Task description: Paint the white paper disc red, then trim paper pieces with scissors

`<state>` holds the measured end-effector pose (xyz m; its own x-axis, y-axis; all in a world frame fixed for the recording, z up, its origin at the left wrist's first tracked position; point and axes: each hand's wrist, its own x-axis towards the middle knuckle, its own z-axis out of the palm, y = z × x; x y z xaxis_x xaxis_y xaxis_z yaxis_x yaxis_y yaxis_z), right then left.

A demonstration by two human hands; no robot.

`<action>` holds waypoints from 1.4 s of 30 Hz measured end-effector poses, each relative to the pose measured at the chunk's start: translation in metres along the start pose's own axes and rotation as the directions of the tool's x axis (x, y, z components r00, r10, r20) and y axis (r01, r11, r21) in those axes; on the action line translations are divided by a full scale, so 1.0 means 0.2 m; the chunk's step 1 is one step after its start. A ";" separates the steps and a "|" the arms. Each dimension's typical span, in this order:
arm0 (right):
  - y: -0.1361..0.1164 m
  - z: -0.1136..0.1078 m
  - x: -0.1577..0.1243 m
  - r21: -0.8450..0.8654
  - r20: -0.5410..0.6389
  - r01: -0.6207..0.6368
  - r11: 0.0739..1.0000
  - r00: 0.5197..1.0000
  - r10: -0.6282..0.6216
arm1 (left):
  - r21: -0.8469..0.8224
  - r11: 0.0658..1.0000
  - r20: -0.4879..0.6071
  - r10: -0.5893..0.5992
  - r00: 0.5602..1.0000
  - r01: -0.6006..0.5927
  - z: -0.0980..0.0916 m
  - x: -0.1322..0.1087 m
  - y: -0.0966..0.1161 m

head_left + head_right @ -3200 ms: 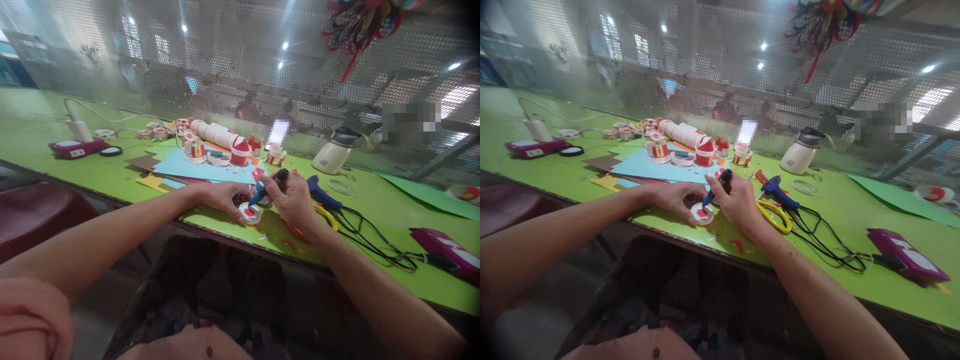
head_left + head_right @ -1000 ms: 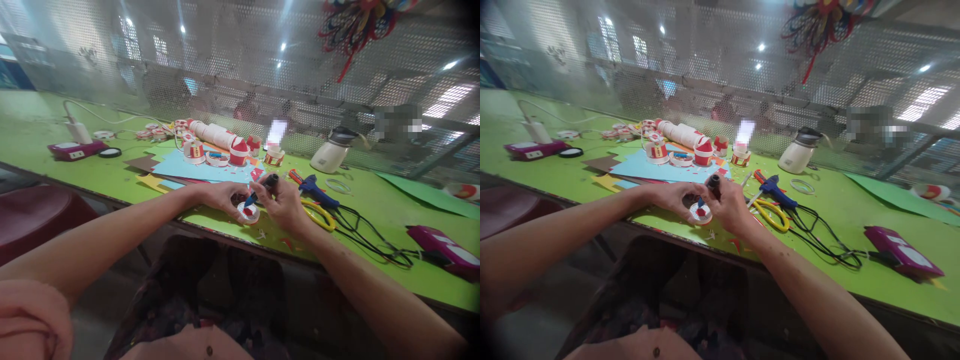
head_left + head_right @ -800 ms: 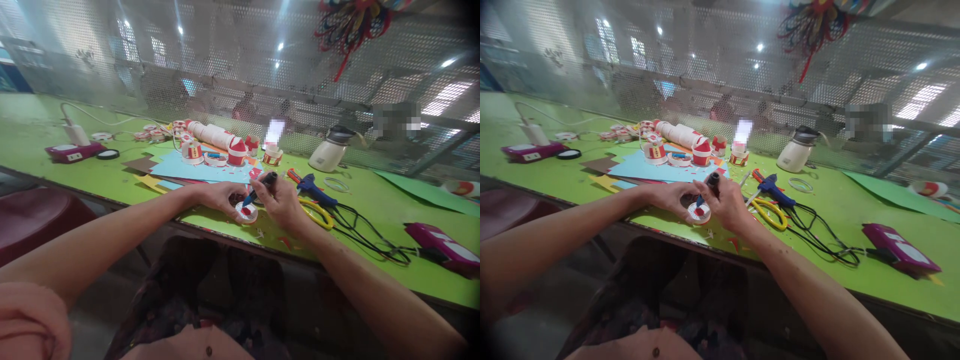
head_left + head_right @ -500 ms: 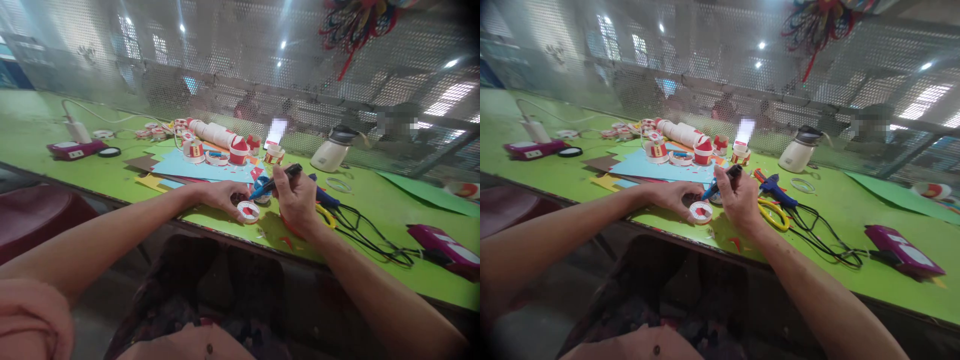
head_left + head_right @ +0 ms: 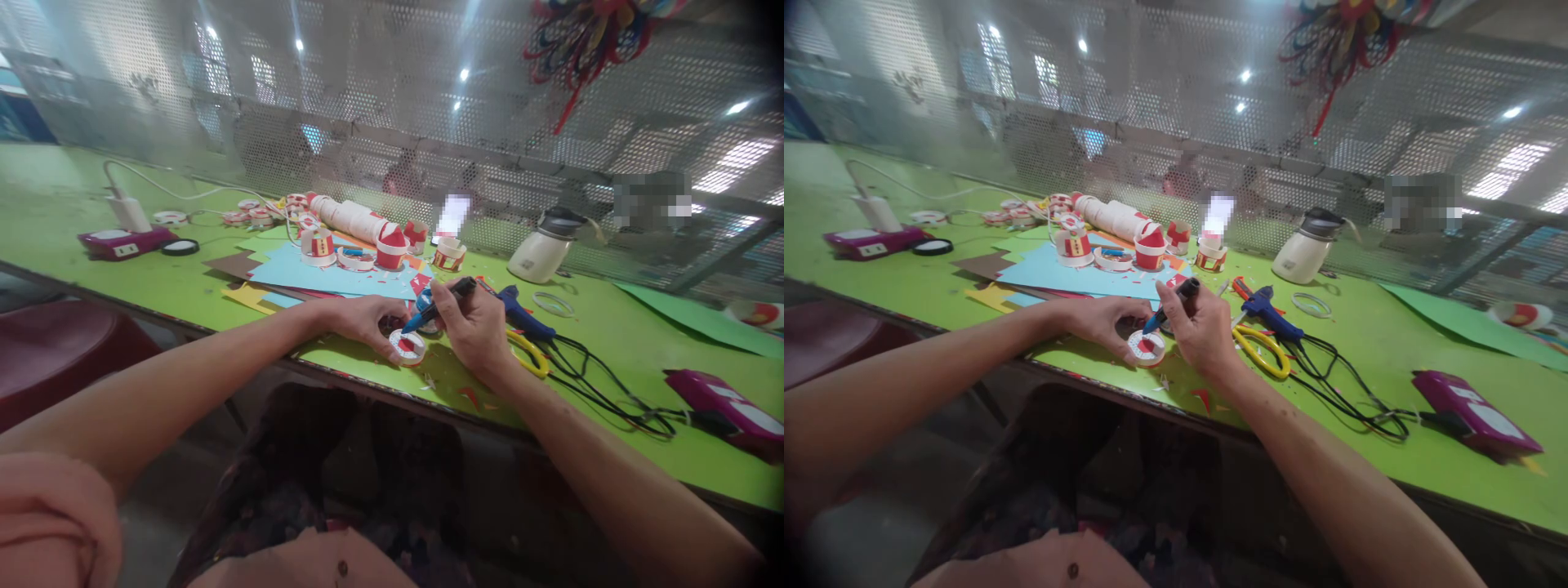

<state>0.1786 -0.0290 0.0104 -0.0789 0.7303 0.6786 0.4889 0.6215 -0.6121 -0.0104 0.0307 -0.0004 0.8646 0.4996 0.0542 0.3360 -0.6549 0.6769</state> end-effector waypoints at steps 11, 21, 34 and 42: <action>0.00 0.00 0.00 0.015 0.046 -0.008 1.000 0.999 0.007 | -0.036 0.999 0.009 0.039 0.999 -0.039 0.00 0.01 -0.02; 0.00 0.01 -0.01 0.033 0.056 -0.015 0.999 0.998 0.013 | 0.003 0.998 0.001 0.066 0.998 -0.066 0.00 0.00 -0.03; 0.00 -0.01 0.01 0.043 0.187 0.021 0.999 0.982 -0.028 | -0.018 0.998 0.003 0.055 0.998 -0.055 0.00 0.00 -0.02; 0.01 0.01 0.02 0.056 0.150 0.026 0.998 0.988 -0.034 | -0.030 0.998 -0.021 0.058 0.998 -0.058 0.00 0.01 -0.01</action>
<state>0.1776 -0.0237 0.0111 -0.2247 0.7428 0.6307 0.4372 0.6553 -0.6160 -0.0094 0.0333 -0.0021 0.8747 0.4724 0.1084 0.2736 -0.6658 0.6941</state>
